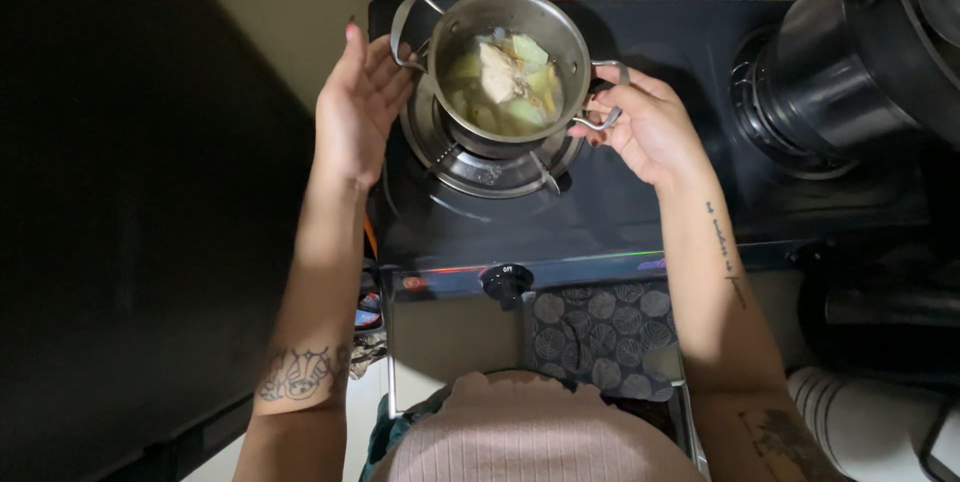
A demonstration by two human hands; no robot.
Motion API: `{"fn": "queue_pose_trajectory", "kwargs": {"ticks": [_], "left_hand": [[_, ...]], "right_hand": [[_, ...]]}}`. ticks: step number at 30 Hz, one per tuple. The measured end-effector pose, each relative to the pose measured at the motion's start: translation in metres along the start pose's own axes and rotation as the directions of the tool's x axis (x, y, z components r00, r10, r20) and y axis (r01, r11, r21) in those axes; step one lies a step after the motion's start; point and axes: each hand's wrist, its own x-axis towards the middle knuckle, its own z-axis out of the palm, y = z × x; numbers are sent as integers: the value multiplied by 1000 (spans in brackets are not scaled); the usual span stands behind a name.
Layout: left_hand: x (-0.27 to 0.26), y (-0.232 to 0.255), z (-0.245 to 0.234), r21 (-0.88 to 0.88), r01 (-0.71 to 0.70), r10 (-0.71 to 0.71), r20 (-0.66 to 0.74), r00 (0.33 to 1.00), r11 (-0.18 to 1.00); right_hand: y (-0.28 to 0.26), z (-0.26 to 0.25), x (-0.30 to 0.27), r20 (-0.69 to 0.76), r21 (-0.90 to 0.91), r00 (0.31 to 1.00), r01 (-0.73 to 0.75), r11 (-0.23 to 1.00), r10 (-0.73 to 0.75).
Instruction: The recorder is setting a dining table with plates, spoons, forks, and glasses for a meal.
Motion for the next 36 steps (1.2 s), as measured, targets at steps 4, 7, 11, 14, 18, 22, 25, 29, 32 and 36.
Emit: {"fn": "queue_pose_trajectory", "kwargs": {"ticks": [4,7,11,14,18,22,25,29,32,36], "left_hand": [[-3,-1,2,0,-10,10,26,1000,1000],[-12,-12,0,34,-27,28,-7,1000,999],[-62,-37,17,179,-225,254,-158,954,958],[-126,-47,42,341,-367,434,-144,889,866],[-193,-69,59,378,-412,436,24,900,829],[-211,-106,52,318,-328,309,111,945,890],[-225,-115,53,344,-281,236,165,958,896],[-226,-137,46,365,-327,278,181,944,872],[-233,-142,45,334,-322,296,126,947,886],[-234,-147,51,310,-320,324,41,945,895]], "right_hand": [[-4,6,-8,26,26,999,29,999,-30],[-8,23,-26,-98,-88,995,-22,996,13],[10,50,-82,-138,-782,741,326,532,-657],[37,89,-140,79,-900,735,343,268,-673],[94,116,-179,12,-965,981,63,254,-196],[148,111,-180,-126,-989,990,-120,87,-63],[179,110,-183,-110,-993,973,-98,70,-201],[179,122,-183,-109,-994,940,-106,26,-323],[191,115,-181,-60,-994,945,-86,-67,-323],[216,92,-163,170,-924,904,9,-382,-391]]}}
